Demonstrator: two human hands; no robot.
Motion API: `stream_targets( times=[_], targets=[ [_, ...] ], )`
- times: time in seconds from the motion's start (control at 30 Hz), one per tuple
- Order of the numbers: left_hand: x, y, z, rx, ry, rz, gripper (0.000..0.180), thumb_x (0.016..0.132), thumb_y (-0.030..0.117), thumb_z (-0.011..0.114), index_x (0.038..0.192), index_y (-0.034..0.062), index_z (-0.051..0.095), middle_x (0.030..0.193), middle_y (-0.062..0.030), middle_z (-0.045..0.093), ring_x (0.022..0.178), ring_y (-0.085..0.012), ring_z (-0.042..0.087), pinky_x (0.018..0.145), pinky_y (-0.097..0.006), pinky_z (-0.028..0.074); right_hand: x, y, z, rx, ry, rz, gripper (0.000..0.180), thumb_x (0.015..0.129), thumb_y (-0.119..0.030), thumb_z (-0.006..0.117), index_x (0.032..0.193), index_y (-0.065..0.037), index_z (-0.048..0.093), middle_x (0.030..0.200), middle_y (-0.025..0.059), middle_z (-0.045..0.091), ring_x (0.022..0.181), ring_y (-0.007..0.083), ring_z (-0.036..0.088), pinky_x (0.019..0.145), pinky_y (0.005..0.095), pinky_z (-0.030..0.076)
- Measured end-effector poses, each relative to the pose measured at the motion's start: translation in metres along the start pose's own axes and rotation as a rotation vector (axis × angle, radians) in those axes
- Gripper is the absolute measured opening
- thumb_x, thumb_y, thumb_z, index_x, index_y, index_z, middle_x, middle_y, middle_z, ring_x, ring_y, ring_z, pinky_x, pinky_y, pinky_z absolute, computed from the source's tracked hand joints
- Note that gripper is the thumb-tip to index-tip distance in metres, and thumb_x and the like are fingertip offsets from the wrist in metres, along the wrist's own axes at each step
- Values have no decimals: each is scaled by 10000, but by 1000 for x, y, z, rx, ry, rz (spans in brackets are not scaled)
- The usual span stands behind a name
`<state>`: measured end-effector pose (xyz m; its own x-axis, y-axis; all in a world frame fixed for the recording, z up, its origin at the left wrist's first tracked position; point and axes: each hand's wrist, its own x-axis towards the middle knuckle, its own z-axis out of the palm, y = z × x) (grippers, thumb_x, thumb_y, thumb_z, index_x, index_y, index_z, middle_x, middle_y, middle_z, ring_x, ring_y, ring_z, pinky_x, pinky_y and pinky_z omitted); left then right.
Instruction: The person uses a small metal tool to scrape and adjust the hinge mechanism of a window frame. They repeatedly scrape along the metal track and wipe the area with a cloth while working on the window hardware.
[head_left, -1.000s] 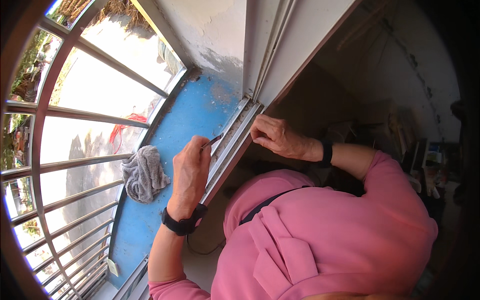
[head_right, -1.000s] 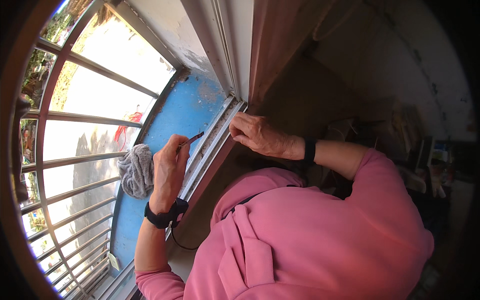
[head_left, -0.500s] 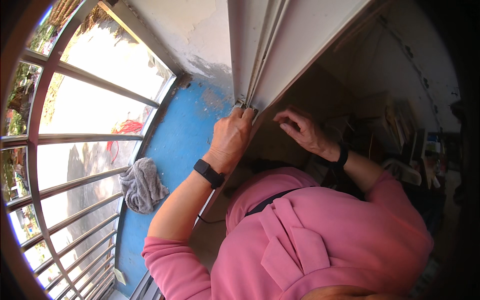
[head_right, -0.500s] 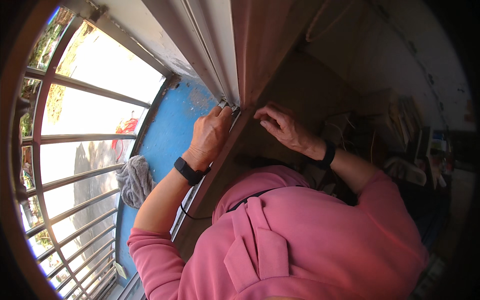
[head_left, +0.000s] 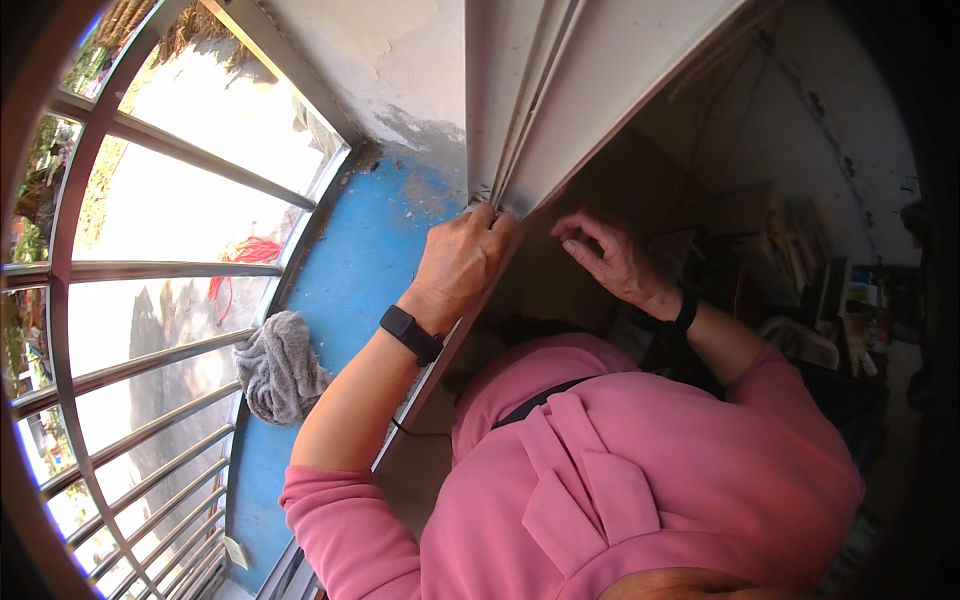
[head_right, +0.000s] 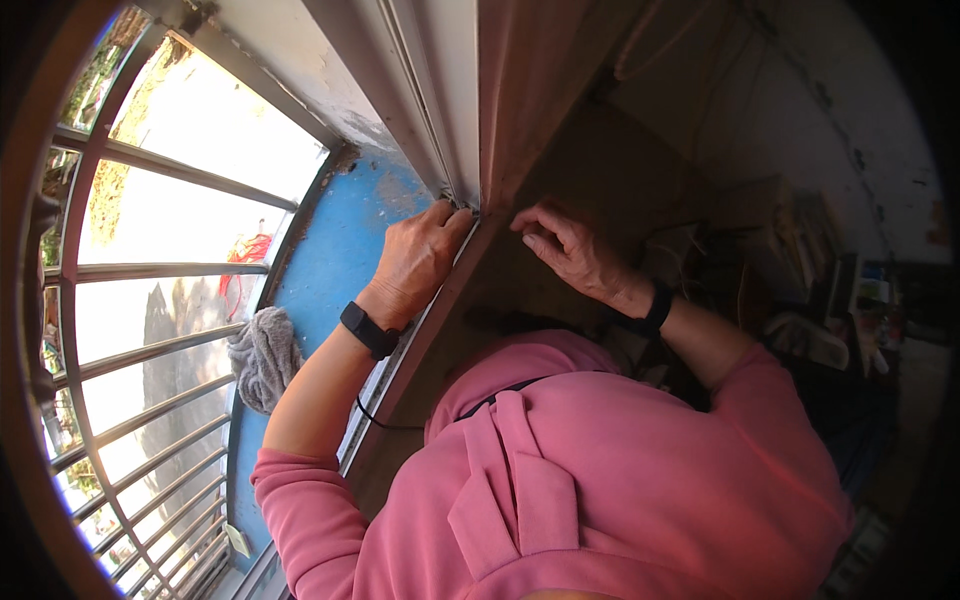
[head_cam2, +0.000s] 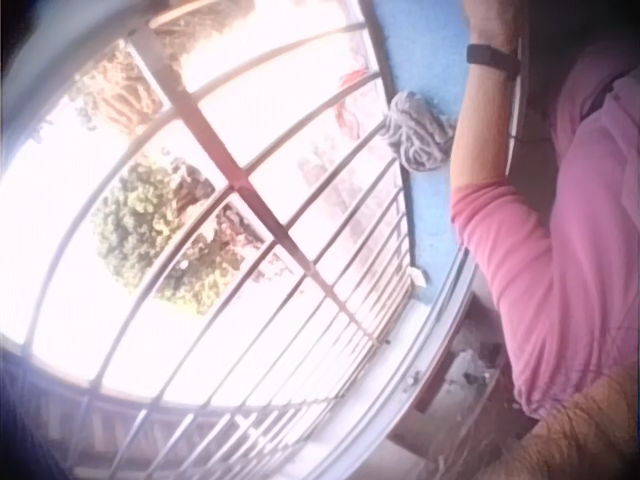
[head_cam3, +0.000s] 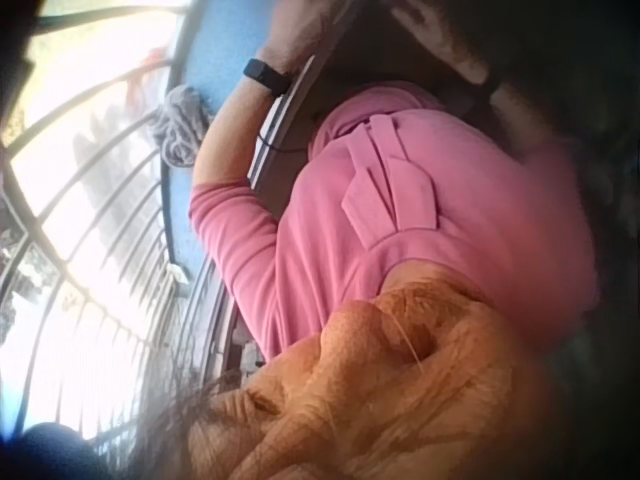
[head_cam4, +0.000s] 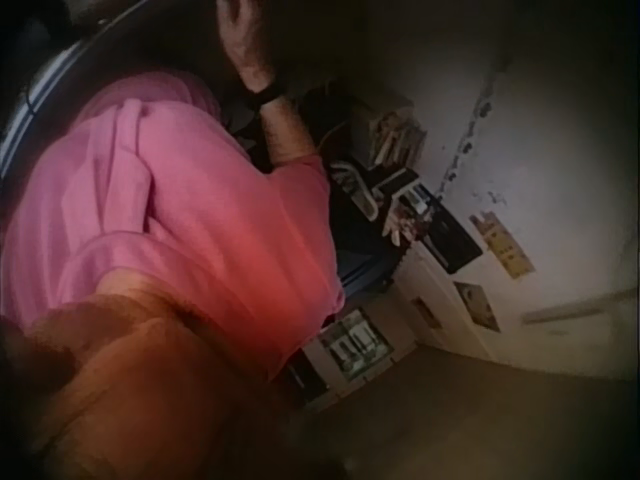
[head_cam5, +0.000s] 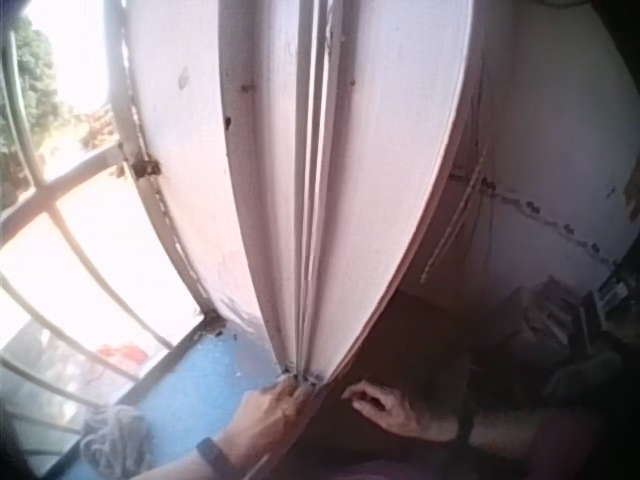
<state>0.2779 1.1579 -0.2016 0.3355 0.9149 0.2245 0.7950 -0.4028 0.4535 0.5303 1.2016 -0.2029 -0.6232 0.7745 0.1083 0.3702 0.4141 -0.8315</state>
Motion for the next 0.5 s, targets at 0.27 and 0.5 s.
stream_targets(
  times=[0.27,0.5],
  targets=[
    [-9,-2,-32,-50,-167,38,146,881,85,614,1026,72,627,898,-117,596,839,-343,674,718,-455,565,-4,5,-15,-16,-2,21,135,970,-11,652,1099,-47,664,996,83,654,851,208,661,749,313,522],
    [8,0,-1,30,-55,127,171,884,117,626,1050,73,627,923,-105,602,867,-299,680,716,-426,574,-7,5,-13,-3,-30,-17,131,967,-2,651,1093,-40,658,1016,86,662,873,208,665,753,315,524]
  ],
)
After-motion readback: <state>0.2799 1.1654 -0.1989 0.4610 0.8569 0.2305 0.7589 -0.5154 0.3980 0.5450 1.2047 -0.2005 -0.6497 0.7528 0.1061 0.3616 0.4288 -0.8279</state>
